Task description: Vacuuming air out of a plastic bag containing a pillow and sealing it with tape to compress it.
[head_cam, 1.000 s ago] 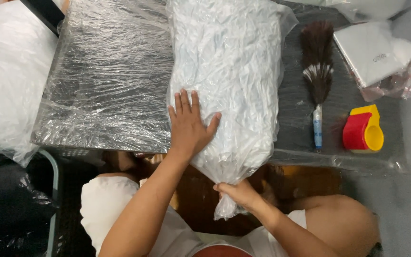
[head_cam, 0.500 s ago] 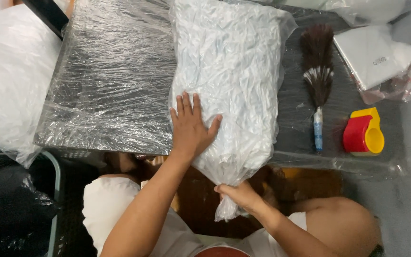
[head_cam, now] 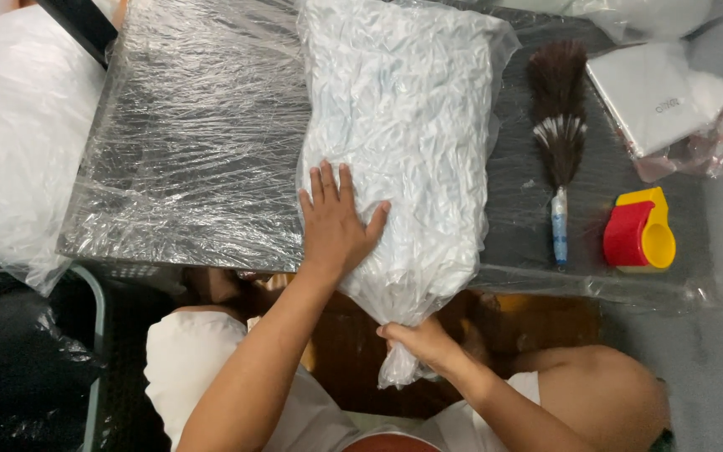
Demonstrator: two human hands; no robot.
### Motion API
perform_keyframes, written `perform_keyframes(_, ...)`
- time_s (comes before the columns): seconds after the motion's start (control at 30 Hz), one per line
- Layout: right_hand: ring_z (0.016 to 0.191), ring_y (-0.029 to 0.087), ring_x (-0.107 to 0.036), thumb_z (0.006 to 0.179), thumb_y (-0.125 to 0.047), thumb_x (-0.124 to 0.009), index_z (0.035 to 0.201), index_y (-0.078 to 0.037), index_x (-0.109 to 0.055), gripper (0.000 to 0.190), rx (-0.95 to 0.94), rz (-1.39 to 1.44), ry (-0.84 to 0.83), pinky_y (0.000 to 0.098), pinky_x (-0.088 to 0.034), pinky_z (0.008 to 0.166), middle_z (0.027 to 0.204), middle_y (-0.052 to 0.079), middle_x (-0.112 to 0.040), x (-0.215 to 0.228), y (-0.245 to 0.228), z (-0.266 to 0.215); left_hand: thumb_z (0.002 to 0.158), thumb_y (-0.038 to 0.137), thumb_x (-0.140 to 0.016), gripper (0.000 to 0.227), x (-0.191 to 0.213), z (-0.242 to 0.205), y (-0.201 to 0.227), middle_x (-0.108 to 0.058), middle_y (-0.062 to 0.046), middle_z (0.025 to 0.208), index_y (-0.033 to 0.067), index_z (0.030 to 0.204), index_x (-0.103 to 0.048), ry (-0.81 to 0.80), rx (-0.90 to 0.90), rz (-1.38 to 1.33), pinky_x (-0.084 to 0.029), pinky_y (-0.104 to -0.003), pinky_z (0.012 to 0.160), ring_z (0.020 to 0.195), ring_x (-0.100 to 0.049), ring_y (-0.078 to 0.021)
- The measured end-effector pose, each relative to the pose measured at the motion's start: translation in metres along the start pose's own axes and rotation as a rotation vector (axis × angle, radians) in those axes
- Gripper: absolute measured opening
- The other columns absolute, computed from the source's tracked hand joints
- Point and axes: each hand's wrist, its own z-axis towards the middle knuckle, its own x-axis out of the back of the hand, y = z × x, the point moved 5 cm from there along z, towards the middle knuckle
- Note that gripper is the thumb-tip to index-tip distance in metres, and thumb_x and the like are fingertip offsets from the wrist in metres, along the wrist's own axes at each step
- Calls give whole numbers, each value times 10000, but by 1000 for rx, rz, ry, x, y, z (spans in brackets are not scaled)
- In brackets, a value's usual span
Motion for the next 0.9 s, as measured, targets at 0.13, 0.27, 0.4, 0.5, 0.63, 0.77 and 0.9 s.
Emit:
perform_keyframes(0.13,580,219,-583,820,-20,-690,875,75,-703,110,-7,26,-7,311,-481,560,671,144,-645,-1,-1,-1,978,620,-452,945,-1,0,0,-211,-420,1583,-132,1530,-293,0,1,8,-125,-670,1166,1503,-154,-536)
perform_keyframes(0.27,598,222,-595,815,-35,-696,895,69,-710,132,-14,14,-1,313,-485,573,691,145,-659,-1,-2,-2,978,620,-451,944,-1,0,1,-215,-421,1580,-130,1529,-294,-6,5,-2,-121,-677,1163,1504,-145,-535)
perform_keyframes(0.4,600,220,-596,814,-52,-685,901,57,-712,141,-3,-2,-17,311,-486,577,682,136,-652,-1,-1,0,983,620,-434,941,-3,1,-1,-200,-419,1586,-127,1535,-281,-26,10,3,-110,-672,1165,1508,-130,-529)
perform_keyframes(0.5,620,221,-607,822,-69,-684,876,52,-719,137,-24,-36,-6,312,-494,596,699,129,-663,0,-2,-1,980,623,-440,942,-4,0,-1,-206,-419,1585,-127,1532,-293,-11,4,13,-113,-673,1167,1507,-139,-530)
perform_keyframes(0.63,588,236,-614,809,-69,-695,862,65,-716,147,-33,6,6,321,-499,571,671,141,-654,1,1,0,987,622,-431,943,-4,0,-1,-195,-419,1588,-130,1535,-278,-22,4,11,-108,-676,1165,1509,-128,-529)
perform_keyframes(0.77,599,213,-590,822,-53,-687,882,58,-710,129,-22,6,-11,307,-483,578,678,133,-646,0,-2,-1,986,621,-438,945,-7,0,-2,-194,-420,1587,-132,1533,-279,-16,4,10,-115,-681,1161,1507,-130,-533)
perform_keyframes(0.9,613,214,-598,826,-70,-685,909,47,-708,145,-34,-37,-9,309,-485,588,694,129,-648,0,-5,-2,972,667,-426,965,-4,3,-4,-218,-390,1595,-104,1538,-296,-45,28,4,-151,-662,1156,1509,-156,-512)
